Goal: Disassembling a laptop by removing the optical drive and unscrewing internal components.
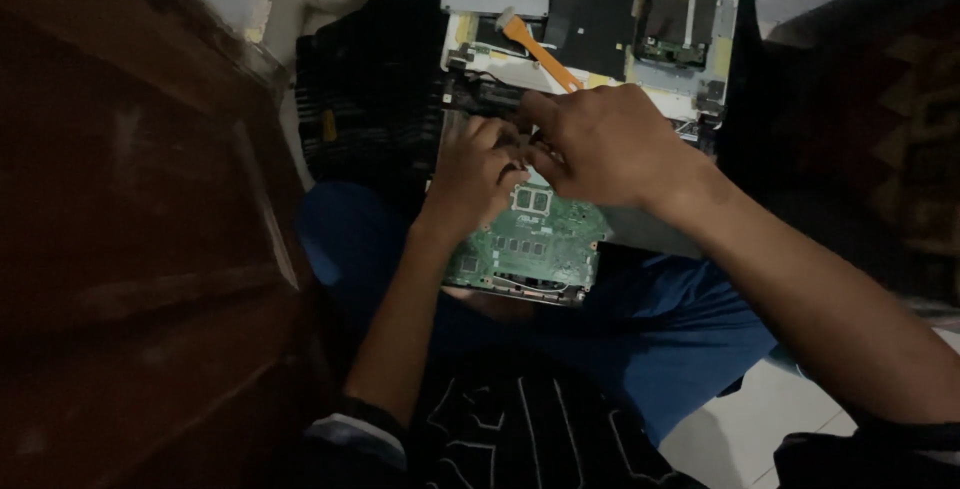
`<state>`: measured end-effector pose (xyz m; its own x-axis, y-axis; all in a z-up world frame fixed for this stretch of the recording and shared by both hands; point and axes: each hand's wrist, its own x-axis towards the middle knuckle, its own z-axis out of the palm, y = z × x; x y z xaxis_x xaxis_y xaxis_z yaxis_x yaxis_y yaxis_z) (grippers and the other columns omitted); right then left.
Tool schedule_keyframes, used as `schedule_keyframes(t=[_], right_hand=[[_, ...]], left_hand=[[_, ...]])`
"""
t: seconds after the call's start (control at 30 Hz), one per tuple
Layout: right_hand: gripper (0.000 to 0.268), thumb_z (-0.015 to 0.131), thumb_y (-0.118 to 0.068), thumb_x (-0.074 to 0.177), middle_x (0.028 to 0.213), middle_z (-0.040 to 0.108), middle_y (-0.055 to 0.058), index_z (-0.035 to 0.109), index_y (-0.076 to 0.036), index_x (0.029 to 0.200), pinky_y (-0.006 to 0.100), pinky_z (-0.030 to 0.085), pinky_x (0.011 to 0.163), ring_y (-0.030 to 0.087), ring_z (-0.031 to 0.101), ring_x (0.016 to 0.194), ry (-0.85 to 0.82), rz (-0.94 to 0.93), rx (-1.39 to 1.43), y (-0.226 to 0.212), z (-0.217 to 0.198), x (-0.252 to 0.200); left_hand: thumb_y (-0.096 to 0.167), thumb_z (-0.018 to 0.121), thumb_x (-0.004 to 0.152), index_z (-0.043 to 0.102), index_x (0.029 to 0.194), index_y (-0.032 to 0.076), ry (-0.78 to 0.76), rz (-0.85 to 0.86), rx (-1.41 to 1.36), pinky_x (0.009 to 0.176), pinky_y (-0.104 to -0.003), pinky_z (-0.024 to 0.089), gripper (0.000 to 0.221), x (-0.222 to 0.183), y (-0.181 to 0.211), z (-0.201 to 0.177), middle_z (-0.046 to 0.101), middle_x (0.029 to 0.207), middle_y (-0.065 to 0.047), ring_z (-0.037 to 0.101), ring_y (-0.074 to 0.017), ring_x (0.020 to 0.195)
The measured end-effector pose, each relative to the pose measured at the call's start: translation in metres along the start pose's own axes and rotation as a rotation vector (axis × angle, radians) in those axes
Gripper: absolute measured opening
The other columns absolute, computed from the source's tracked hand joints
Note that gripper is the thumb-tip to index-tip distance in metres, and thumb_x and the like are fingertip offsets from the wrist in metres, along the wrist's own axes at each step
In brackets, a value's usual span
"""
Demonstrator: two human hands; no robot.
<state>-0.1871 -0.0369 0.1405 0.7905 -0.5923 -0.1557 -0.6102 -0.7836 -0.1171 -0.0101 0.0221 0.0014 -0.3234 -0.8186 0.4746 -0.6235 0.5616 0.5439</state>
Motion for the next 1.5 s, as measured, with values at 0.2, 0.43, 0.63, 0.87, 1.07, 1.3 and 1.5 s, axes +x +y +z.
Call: schedule_keyframes(t=[0.2,0.43,0.63,0.87,1.07,1.3,1.5], right_hand=[[0.028,0.065,-0.031,0.09,0.081,0.073,0.012,0.062,-0.009,0.108,0.06,0.055,0.054,0.043,0.071,0.071,0.039,0.013,0.056,-0.001,-0.009,-0.008],[0.031,0.067,-0.021,0.089,0.085,0.073,0.015,0.065,-0.007,0.117,0.051,0.051,0.055,0.036,0.067,0.061,0.176,0.142,0.241,0.027,-0.045,-0.077],[0.028,0.069,-0.01,0.105,0.12,0.066,0.015,0.061,0.0,0.13,0.032,0.049,0.081,0.023,0.063,0.1,0.5,0.538,0.479,0.067,-0.001,-0.206],[0.026,0.064,-0.002,0.116,0.101,0.064,0.018,0.052,0.001,0.139,0.028,0.05,0.087,0.023,0.066,0.091,0.741,0.942,0.792,0.084,0.096,-0.332],[0.025,0.064,0.003,0.114,0.113,0.062,0.02,0.054,0.004,0.137,0.032,0.055,0.083,0.026,0.065,0.089,0.752,0.99,0.814,0.077,0.111,-0.35],[0.026,0.068,0.005,0.109,0.113,0.065,0.024,0.059,0.009,0.132,0.034,0.053,0.079,0.03,0.068,0.093,0.666,0.935,0.643,0.067,0.081,-0.313],[0.03,0.071,-0.005,0.097,0.117,0.065,0.011,0.061,-0.003,0.126,0.028,0.047,0.077,0.017,0.058,0.091,0.605,0.779,0.714,0.055,0.063,-0.252]], left_hand=[[0.03,0.061,0.105,0.066,0.095,0.007,0.058,0.027,0.09,0.073,-0.039,0.039,0.025,-0.007,-0.014,0.025,0.056,0.101,-0.009,0.052,-0.026,0.095],[0.023,0.061,0.101,0.064,0.093,0.01,-0.121,-0.039,0.023,0.081,-0.044,0.043,0.015,0.024,0.029,0.031,0.058,0.102,-0.004,0.054,-0.028,0.097],[0.006,0.061,0.097,0.072,0.09,0.01,-0.327,-0.027,0.001,0.093,-0.049,0.043,0.014,0.053,0.078,0.068,0.064,0.11,-0.006,0.055,-0.0273,0.107],[0.007,0.062,0.101,0.071,0.108,0.004,-0.348,0.118,0.167,0.089,-0.053,0.04,0.012,0.062,0.081,0.122,0.057,0.114,-0.01,0.05,-0.0319,0.106],[-0.001,0.064,0.094,0.069,0.097,0.006,-0.332,0.149,0.13,0.084,-0.051,0.039,0.009,0.064,0.084,0.134,0.057,0.109,-0.008,0.049,-0.0311,0.104],[0.005,0.071,0.094,0.077,0.1,0.006,-0.173,0.137,-0.034,0.087,-0.05,0.039,0.009,0.06,0.076,0.109,0.062,0.107,-0.003,0.05,-0.0279,0.101],[0.001,0.082,0.085,0.072,0.108,0.005,0.031,-0.081,0.035,0.093,-0.044,0.053,0.026,0.033,0.051,0.052,0.07,0.111,-0.013,0.066,-0.0302,0.104]])
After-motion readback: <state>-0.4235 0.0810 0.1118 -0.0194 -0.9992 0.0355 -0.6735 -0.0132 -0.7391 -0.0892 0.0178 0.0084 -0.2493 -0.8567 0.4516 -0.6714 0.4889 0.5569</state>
